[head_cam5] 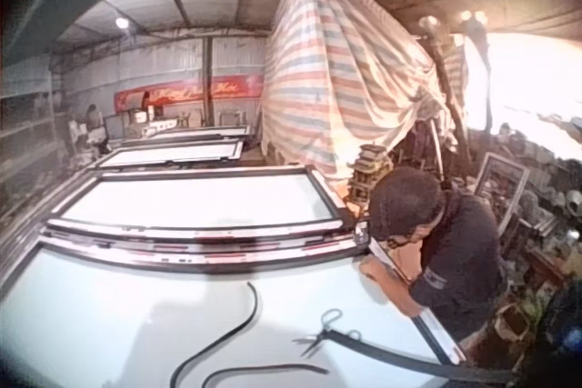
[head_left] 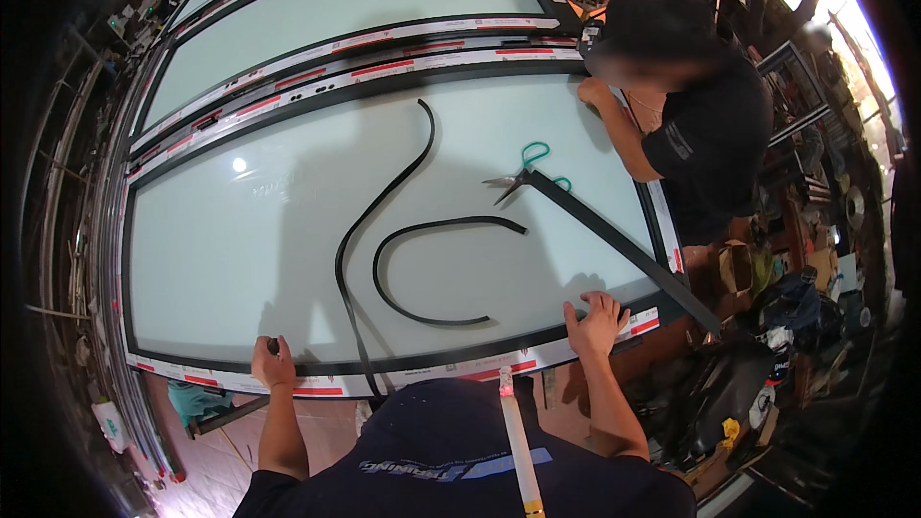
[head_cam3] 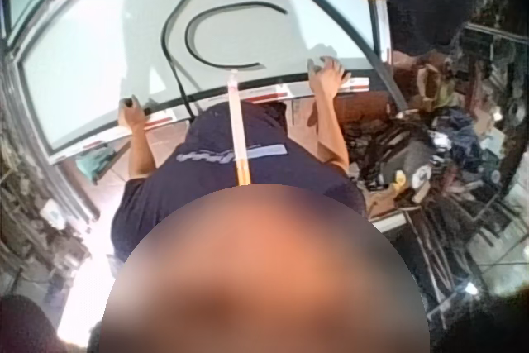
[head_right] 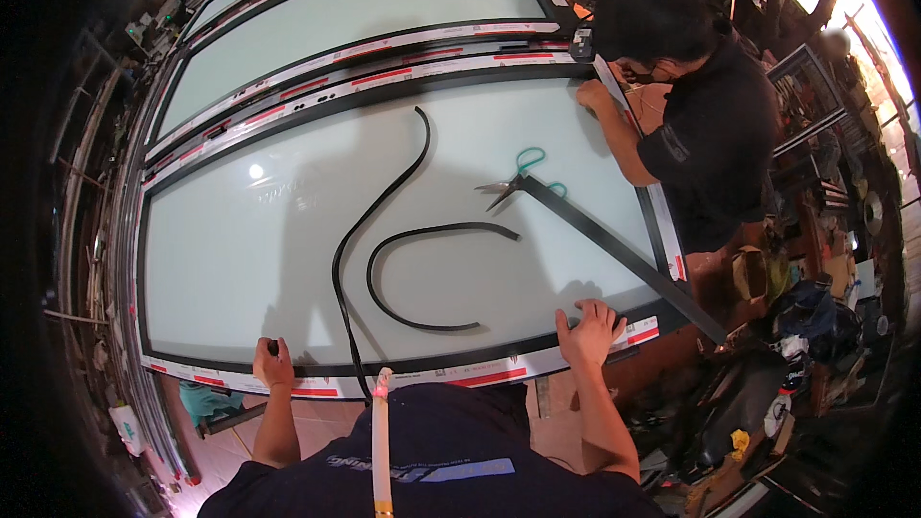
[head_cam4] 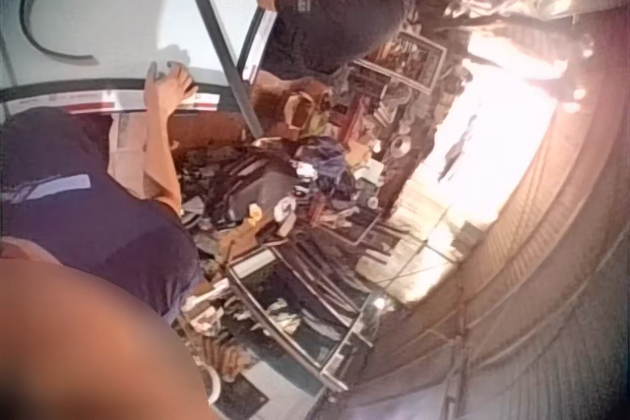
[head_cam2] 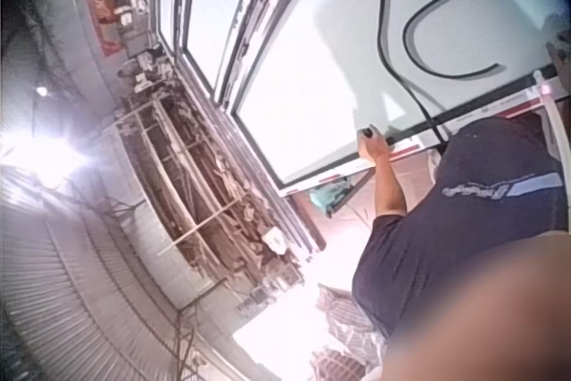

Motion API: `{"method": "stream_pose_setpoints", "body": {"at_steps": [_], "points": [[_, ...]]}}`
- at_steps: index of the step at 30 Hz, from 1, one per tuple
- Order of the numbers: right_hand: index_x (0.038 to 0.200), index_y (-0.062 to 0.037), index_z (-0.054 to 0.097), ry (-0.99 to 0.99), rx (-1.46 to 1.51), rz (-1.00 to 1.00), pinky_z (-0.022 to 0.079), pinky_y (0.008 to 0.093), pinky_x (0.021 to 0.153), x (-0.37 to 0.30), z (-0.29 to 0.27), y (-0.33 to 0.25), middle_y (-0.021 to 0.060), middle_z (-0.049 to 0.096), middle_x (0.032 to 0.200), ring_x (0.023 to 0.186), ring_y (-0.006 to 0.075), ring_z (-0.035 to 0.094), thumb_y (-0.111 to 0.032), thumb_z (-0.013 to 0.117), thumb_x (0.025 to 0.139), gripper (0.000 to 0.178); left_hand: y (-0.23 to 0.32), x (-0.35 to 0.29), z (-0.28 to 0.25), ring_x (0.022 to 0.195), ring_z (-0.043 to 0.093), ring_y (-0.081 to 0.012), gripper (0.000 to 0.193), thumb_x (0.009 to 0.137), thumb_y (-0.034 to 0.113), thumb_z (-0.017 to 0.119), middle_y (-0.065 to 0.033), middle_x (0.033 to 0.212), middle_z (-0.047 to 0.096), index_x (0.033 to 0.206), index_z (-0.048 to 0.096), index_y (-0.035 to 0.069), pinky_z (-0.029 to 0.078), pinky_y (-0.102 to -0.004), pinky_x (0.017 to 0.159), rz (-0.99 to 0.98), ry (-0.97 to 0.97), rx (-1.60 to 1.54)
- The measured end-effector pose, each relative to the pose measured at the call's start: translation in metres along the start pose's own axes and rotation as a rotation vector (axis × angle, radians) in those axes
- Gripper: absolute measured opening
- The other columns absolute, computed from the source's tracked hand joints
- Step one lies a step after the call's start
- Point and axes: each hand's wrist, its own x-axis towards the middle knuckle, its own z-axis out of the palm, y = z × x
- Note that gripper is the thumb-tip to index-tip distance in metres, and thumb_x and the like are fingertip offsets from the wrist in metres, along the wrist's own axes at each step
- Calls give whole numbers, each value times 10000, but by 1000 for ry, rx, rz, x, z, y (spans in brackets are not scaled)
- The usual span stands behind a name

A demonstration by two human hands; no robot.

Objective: The person retrieves a metal frame and small parts from a cluttered pile, then moves to a workbench to fit a black rubber seal into the groove of a large glass window frame. They use a pencil to mark the frame while another person assists nearby.

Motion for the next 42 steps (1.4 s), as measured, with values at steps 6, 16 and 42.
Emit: {"method": "stream_pose_setpoints", "body": {"at_steps": [6, 16, 42], "points": [[1208, -143, 718, -11, -26, 11, 190, 699, 1285, 1, 2, 0, 61, 653, 1336, 1374, 327, 534, -441, 804, 929, 417, -2, 2, 3, 839, 743, -401, 204, 947, 260, 802, -159, 926, 761, 994, 708, 85, 580, -481, 744, -16, 1, 23], [1213, -137, 712, -12, -25, 3, 196, 699, 1282, 2, 2, 0, 66, 656, 1320, 1366, 333, 538, -422, 803, 929, 413, 4, 3, -2, 834, 730, -414, 213, 945, 260, 790, -167, 920, 747, 987, 705, 70, 572, -490, 740, -14, -15, 0], [1216, -140, 711, 2, -38, -4, 204, 692, 1273, 3, 0, -1, 70, 659, 1302, 1347, 328, 551, -413, 802, 927, 408, 1, 2, 2, 830, 732, -417, 231, 961, 286, 781, -175, 922, 748, 998, 702, 72, 574, -498, 734, -21, -1, 17]]}}
